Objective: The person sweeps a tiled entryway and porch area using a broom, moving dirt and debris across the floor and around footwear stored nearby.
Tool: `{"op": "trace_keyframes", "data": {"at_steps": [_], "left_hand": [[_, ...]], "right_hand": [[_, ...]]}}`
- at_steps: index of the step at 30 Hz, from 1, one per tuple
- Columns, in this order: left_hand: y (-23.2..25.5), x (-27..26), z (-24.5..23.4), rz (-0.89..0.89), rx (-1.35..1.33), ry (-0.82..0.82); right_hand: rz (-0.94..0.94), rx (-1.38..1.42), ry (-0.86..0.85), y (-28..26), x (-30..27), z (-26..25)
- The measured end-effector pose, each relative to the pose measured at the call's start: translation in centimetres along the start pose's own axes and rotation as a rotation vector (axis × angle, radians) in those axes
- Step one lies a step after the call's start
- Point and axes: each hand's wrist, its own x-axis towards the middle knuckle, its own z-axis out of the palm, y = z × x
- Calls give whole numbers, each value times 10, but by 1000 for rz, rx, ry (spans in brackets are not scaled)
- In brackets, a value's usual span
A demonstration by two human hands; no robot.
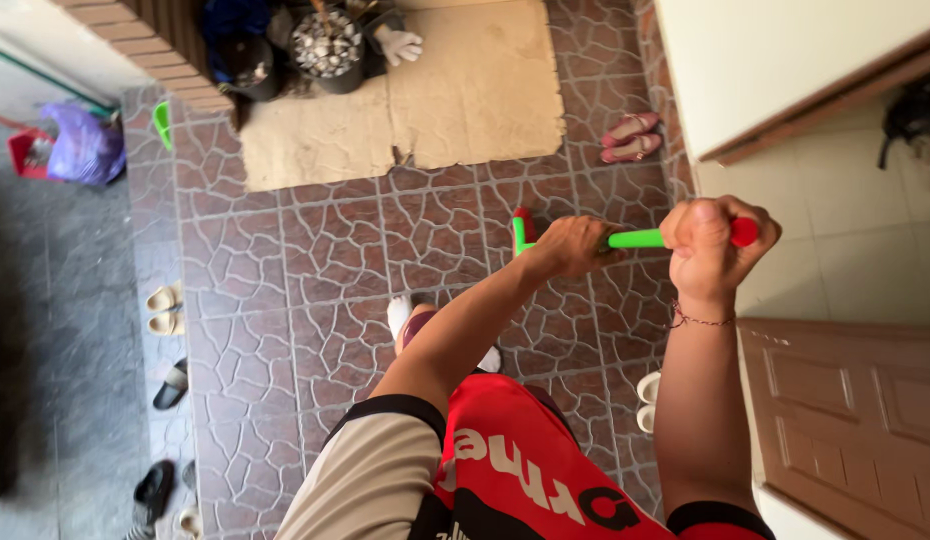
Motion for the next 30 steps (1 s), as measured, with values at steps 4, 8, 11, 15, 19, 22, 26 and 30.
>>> {"op": "trace_keyframes", "data": {"at_steps": [4,8,11,15,19,22,26,30], "left_hand": [[-40,-21,-37,-143,58,8],[-100,-53,-85,-187,45,144],[-151,-97,-119,-269,141,189],[-225,-165,-169,-486,278,59],[-305,-259,-223,-763,419,69],[-338,-339,-264,-1089,414,249],[-336,-398,-313,-1152,328,337],[-309,-386,-357,-934,348,595]], "right_hand": [[4,77,-34,24,34,44],[68,212,-127,65,51,87],[159,383,-178,116,52,137],[418,469,-330,170,34,208],[438,195,-574,228,-10,304],[264,51,-742,265,-33,389],[0,-23,-871,272,-7,462],[190,86,-927,229,59,481]]}}
